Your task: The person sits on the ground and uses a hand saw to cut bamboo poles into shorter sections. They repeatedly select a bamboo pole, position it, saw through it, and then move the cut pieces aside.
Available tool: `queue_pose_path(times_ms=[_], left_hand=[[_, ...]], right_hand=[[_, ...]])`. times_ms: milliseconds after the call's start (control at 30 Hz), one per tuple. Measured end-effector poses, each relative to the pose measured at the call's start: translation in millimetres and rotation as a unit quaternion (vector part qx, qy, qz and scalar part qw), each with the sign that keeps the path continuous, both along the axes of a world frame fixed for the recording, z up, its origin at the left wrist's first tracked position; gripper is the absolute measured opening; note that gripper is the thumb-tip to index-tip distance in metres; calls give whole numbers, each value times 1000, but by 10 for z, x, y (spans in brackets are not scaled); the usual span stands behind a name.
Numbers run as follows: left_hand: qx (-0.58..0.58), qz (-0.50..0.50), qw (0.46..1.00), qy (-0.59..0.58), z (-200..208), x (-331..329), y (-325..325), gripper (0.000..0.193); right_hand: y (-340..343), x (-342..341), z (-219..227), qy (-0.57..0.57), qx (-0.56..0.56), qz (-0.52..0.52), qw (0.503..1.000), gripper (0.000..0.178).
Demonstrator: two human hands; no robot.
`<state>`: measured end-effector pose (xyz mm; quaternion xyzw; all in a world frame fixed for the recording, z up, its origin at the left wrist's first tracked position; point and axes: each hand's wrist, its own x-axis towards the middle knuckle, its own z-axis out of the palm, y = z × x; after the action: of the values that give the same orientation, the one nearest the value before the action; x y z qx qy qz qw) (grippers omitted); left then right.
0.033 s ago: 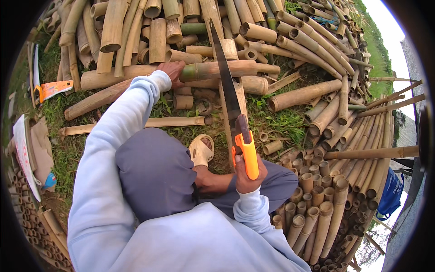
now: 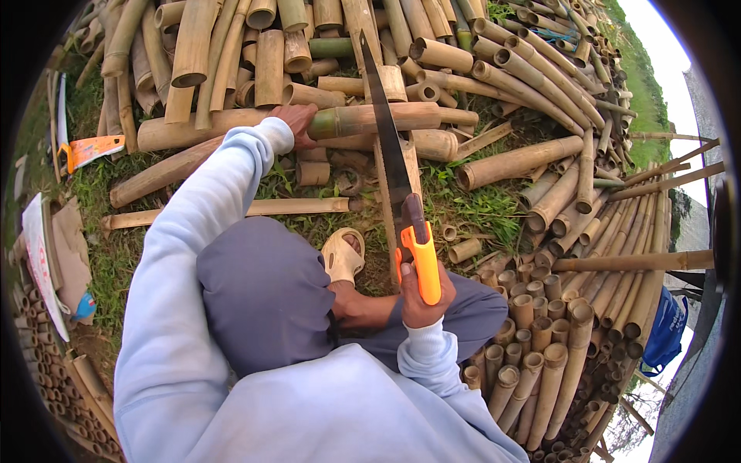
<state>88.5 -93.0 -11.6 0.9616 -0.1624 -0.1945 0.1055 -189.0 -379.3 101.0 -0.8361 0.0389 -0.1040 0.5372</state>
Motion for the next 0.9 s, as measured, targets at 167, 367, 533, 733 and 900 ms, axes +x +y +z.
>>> queue_pose_path(times_ms=[167,367,533,733,900], left_hand=[[-71,6,997,-35,-49,-22,26,64],[-10,34,995,-91,-26,-107,-83,58],[-21,13,997,-73,67,-45,-45,58],[-43,-11,995,-94,-35,35,-9,60],[-65,-14,991,-118,-116,48,21,61]], right_hand=[[-9,100,-62,20,16,1,1000,21],[5,231,-143,-3,-20,18,1000,20],[-28,204,-171,7,9,18,1000,18],[-41,223,-171,3,-12,28,1000,18],[-31,224,-180,-5,-17,29,999,19]])
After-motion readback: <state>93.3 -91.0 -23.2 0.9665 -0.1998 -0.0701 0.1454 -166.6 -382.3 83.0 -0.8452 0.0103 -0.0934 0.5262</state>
